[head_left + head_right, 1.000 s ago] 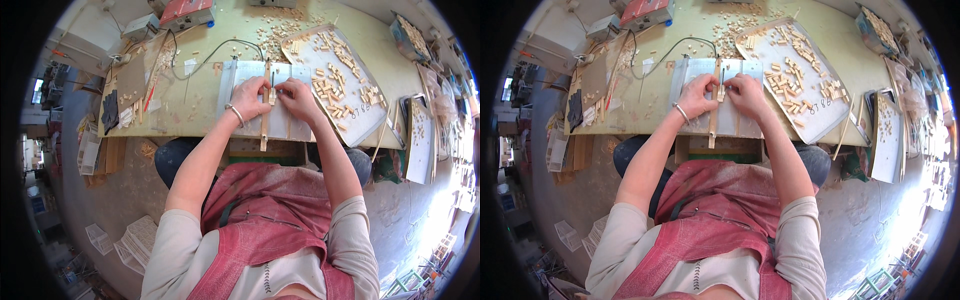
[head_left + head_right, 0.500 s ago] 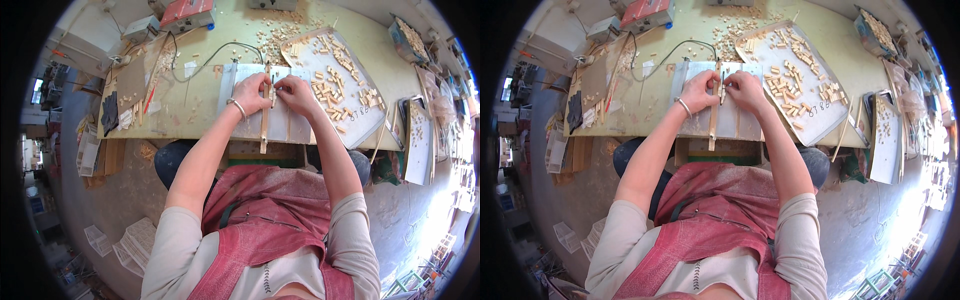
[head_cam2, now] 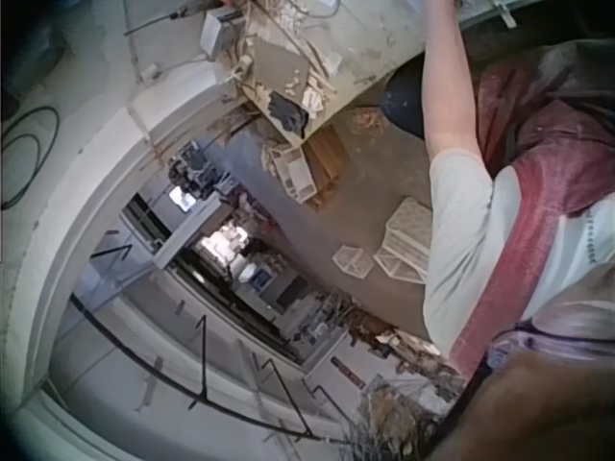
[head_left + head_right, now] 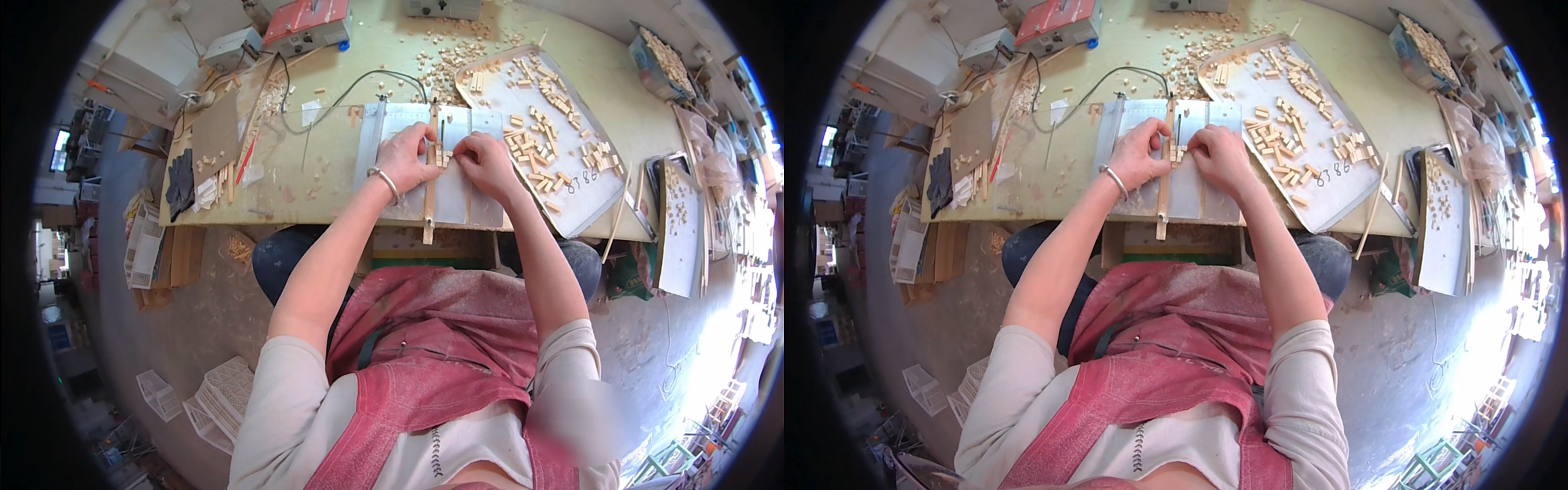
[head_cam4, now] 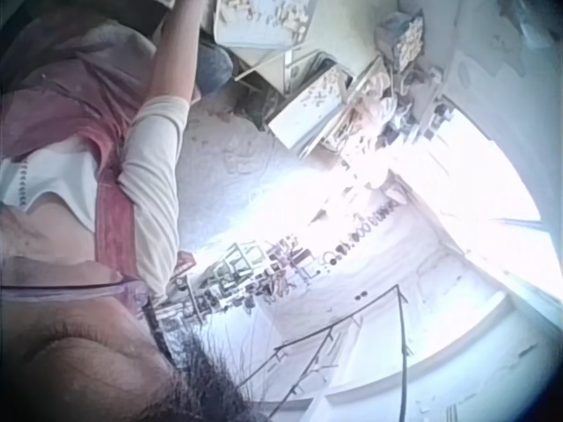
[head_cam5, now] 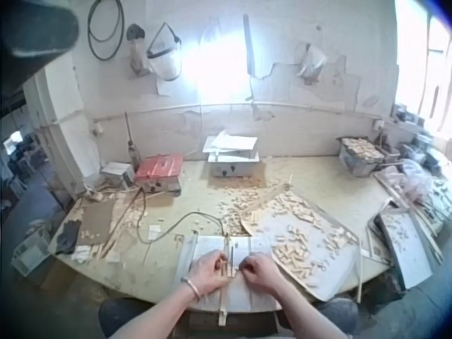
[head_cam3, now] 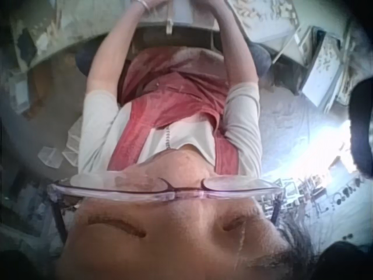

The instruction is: The person sits at a table saw and repeatedly feeds small wooden blocks through the blade to trim them. The cut pieces are placed on a nearby tray, and the process continues with multiple blocks.

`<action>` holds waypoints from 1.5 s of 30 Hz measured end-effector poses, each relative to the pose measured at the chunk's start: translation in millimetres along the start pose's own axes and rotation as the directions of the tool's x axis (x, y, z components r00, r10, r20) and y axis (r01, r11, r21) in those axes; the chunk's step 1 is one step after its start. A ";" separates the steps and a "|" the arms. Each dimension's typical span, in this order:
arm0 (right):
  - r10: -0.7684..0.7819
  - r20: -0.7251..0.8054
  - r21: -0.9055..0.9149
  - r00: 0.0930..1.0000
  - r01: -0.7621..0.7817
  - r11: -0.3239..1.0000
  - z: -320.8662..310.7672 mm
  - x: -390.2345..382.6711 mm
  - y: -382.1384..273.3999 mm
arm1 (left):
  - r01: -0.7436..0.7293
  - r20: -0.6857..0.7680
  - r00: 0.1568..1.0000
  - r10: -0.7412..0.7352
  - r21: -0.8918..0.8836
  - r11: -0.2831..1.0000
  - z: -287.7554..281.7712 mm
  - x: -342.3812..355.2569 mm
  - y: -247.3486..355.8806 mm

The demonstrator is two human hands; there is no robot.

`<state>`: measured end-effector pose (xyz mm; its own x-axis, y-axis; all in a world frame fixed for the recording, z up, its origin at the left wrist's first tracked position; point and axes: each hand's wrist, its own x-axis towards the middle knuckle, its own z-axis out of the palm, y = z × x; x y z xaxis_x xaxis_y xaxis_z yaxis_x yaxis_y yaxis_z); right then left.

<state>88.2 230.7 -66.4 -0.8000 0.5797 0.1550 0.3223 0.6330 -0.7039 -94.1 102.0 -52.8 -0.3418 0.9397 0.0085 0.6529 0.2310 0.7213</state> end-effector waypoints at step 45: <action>0.013 -0.050 0.040 0.999 -0.011 0.999 5.0 -18.9 -5.1 | -0.088 -0.027 0.996 0.087 -0.027 0.996 0.9 -18.2 -3.1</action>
<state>99.2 213.9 -69.2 -0.7692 0.6130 0.1803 0.3106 0.6053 -0.7329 -89.3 84.4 -55.8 -0.3015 0.9492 0.0902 0.6618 0.1403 0.7364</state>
